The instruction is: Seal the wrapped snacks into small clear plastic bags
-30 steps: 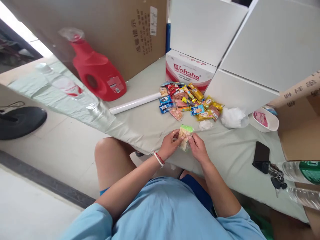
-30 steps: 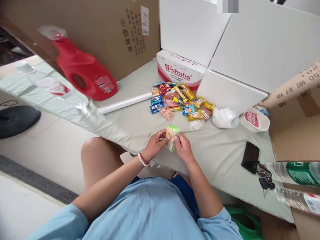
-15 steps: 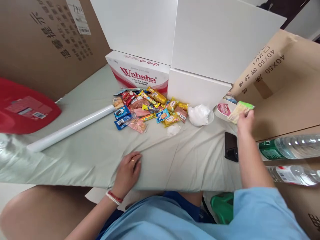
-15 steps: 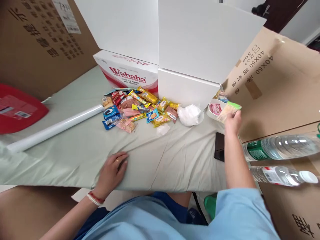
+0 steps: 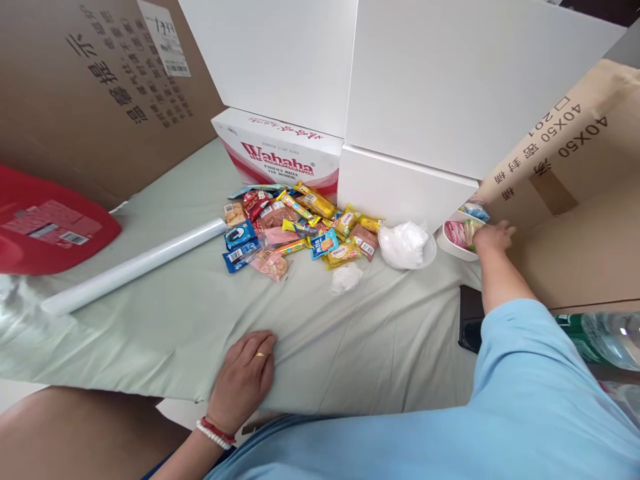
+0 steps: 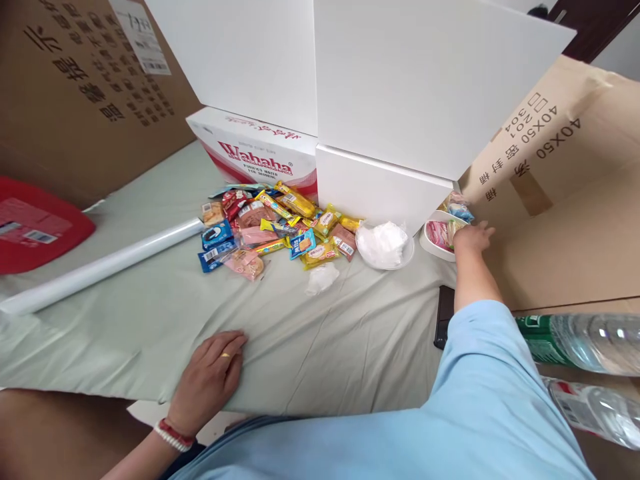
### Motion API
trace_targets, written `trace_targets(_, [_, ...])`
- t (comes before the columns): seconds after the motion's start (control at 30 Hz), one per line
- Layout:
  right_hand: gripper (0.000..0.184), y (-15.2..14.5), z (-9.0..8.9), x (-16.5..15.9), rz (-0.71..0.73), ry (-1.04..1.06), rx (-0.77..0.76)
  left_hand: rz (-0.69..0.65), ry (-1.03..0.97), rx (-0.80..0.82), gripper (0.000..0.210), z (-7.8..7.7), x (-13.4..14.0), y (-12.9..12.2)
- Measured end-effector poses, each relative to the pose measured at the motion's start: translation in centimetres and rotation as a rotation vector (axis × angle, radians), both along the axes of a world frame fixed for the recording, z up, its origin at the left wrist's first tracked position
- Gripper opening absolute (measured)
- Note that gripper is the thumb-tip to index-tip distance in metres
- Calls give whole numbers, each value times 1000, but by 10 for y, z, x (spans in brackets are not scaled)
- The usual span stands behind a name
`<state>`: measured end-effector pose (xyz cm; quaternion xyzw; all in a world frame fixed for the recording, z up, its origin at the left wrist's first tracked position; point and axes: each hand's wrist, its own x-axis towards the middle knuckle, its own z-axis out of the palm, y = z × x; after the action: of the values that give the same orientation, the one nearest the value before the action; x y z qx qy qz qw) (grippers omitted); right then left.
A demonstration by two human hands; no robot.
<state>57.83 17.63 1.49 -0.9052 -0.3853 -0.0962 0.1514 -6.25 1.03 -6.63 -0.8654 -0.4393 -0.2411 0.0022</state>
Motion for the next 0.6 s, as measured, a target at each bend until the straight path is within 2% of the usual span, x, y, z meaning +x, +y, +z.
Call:
trace_targets(0.07, [29, -5, -2, 1, -130, 24, 18, 4, 2, 0, 26, 1, 1, 0])
trace_targets(0.13, [26, -12, -1, -2, -194, 63, 43, 6, 3, 5, 25, 2, 2, 0])
trace_targets(0.23, [29, -23, 5, -15, -180, 69, 132, 15, 0, 9, 24, 2, 3, -1])
trace_targets(0.33, [36, -32, 14, -42, -89, 9, 251, 33, -14, -10, 24, 1, 3, -2])
trace_targets(0.4, [35, -39, 21, -68, 63, 26, 306, 42, -26, -37, 25, -1, 3, -3])
trace_targets(0.5, [28, -55, 27, -124, 475, 226, 335, 49, -53, -89, 26, -3, 3, -4])
trace_targets(0.6, [27, -73, 21, -192, 853, 430, 227, 53, -92, -132, 27, -5, 4, -5])
